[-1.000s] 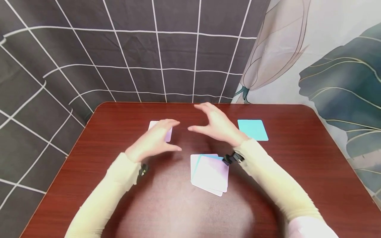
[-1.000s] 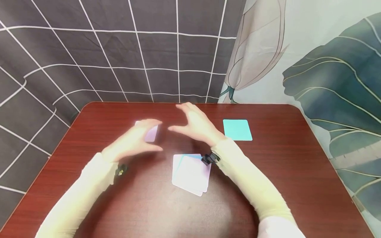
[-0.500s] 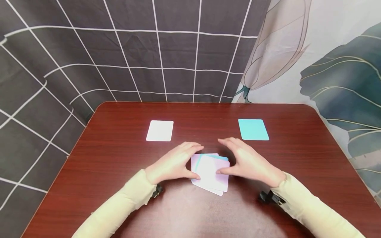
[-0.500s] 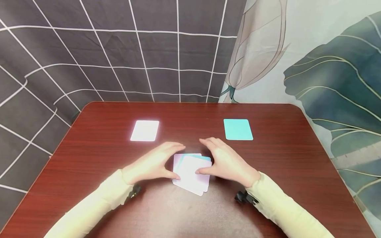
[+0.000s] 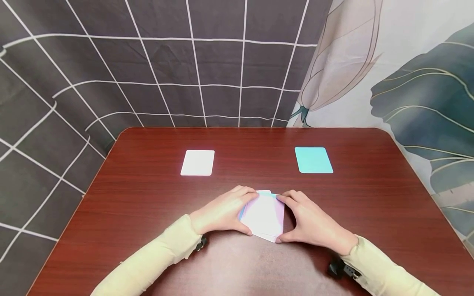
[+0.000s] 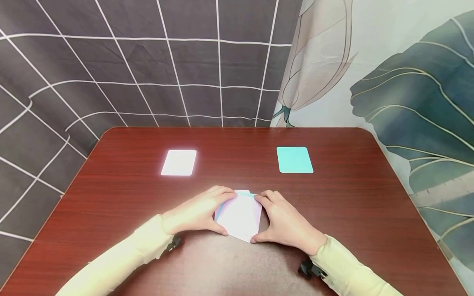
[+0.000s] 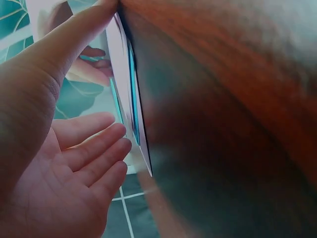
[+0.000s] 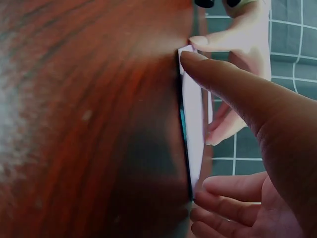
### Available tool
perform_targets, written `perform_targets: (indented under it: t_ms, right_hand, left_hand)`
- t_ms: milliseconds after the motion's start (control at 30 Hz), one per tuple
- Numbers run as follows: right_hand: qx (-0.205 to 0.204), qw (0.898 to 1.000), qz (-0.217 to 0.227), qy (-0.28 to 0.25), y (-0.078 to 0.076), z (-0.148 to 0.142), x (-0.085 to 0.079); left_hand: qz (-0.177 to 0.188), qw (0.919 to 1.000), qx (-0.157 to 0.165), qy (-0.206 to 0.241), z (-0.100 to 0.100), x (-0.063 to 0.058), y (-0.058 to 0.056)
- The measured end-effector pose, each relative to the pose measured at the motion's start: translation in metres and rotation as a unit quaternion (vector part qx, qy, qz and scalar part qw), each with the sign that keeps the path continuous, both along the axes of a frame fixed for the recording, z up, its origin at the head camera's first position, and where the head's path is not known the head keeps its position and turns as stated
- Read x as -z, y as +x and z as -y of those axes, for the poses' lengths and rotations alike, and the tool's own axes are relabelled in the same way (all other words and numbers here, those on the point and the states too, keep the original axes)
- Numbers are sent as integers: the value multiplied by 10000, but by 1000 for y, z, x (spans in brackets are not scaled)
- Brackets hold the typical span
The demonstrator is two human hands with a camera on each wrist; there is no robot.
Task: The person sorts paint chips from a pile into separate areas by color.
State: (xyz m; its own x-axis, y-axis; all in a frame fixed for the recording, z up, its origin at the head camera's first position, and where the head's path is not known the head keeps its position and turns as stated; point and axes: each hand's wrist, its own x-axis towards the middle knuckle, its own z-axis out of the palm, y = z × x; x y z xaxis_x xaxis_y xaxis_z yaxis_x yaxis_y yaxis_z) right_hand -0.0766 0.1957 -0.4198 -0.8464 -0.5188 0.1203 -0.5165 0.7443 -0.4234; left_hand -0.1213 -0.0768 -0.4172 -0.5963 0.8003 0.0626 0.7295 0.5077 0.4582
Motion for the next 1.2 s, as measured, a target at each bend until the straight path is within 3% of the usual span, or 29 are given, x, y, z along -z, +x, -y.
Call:
perform_targets:
  t_ms: [467,800,1033,1200]
  right_hand:
    - [165,9999,15,6,-1,2,4]
    - [45,9995,-42,-315,-3,-1,1]
    - [-194,9989,-197,-386,-15,4,-9]
    - [-354,9983,-160,-428,-31,13,-15]
  left_hand:
    - [66,9999,5,-140,-2,5,-1]
    - [-148,9998,26,-133,-2,3,-1]
    - [-137,9996,-198,-142,4,-6,-3]
    - [-121,9989,-421,-165,15,-13,-12]
